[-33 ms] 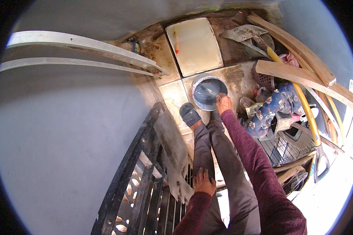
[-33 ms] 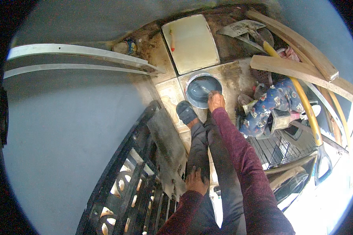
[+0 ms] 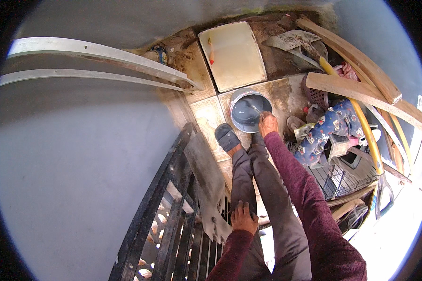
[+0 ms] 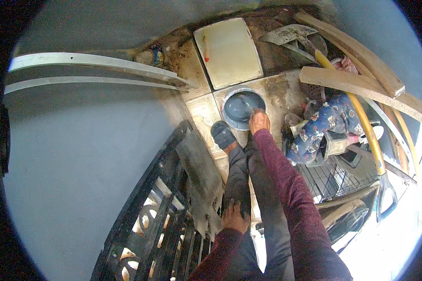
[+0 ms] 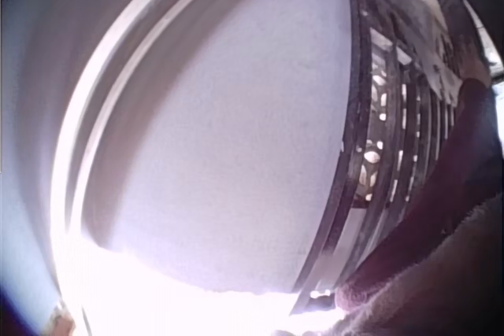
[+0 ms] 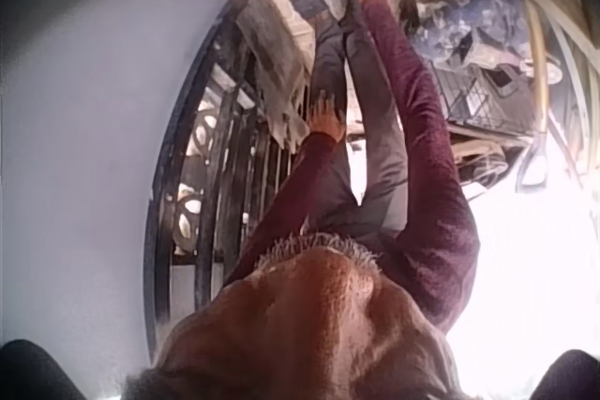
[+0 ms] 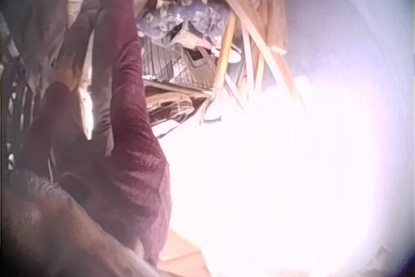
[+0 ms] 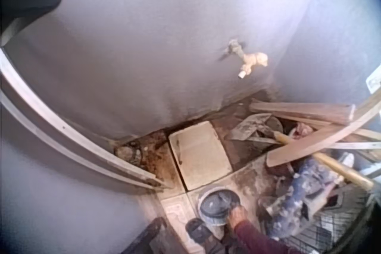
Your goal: The person adds water from a tap into a bucket containing grey paint and stirs the mixture with a brush.
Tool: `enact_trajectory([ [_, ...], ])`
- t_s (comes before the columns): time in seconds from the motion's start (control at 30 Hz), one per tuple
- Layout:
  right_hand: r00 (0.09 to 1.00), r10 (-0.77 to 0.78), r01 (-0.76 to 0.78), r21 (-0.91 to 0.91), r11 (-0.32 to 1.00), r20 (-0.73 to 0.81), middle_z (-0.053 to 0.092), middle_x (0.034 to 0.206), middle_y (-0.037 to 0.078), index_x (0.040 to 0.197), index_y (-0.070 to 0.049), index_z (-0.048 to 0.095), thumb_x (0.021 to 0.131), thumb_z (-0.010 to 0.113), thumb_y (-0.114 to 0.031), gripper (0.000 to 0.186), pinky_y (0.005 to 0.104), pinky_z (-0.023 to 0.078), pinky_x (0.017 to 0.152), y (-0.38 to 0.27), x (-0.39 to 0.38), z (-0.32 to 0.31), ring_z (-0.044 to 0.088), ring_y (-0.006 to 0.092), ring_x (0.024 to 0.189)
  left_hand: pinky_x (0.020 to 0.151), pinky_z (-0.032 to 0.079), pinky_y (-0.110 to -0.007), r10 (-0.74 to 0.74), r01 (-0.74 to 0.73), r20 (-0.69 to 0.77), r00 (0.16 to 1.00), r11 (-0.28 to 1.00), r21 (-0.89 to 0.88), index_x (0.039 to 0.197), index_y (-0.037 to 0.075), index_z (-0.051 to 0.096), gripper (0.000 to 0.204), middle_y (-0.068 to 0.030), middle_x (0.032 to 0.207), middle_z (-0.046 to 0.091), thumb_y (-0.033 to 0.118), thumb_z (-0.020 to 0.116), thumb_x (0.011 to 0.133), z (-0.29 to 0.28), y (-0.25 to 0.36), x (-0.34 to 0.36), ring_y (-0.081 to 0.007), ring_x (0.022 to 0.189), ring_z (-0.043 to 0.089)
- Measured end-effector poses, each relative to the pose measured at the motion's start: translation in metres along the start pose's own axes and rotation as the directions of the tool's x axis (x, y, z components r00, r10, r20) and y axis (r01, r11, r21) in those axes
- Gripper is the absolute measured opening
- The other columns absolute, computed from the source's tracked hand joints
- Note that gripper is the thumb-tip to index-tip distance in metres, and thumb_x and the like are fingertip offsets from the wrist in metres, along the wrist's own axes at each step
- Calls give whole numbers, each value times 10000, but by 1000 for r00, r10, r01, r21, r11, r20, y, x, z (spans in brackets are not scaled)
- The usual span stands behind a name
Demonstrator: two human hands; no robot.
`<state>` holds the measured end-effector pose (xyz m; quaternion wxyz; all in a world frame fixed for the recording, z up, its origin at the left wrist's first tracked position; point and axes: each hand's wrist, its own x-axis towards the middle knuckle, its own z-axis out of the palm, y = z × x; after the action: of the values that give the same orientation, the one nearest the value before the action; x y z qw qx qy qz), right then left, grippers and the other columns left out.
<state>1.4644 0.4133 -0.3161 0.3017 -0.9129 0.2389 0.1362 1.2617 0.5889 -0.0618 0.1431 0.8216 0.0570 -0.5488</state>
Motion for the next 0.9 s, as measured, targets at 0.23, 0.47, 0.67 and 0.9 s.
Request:
enact_trajectory([
  [0.23,983,91,-87,-33,996,159,641,929,245,923,1,655,783,614,-130,196,462,512,755,1,4,3,621,422,861,1100,282,-480,6,-6,0,1000,1000,-5,1367,51,401,629,-176,1446,357,319,552,819,3,0,0,-328,1311,384],
  [0.47,943,103,-63,-133,989,318,638,912,269,902,14,657,786,628,-135,191,467,498,805,-14,-1,-1,624,423,874,1105,273,-478,10,-10,1,1000,1000,5,1371,52,393,625,-182,1443,357,330,548,833,1,-4,-1,-338,1305,388],
  [0.67,988,96,-82,-117,990,121,644,942,254,919,1,655,858,551,-169,209,476,495,796,-13,6,-5,614,435,895,1091,285,-481,30,-29,-34,999,1000,9,1360,50,407,618,-181,1443,357,323,554,825,5,-5,0,-344,1286,409],
  [0.9,994,82,-84,26,996,67,633,922,241,903,-12,659,823,562,-135,176,476,504,751,-5,6,-7,618,432,849,1093,287,-481,15,-16,-32,999,1000,-14,1349,49,416,599,-176,1436,364,310,544,825,4,-2,2,-329,1303,395],
])
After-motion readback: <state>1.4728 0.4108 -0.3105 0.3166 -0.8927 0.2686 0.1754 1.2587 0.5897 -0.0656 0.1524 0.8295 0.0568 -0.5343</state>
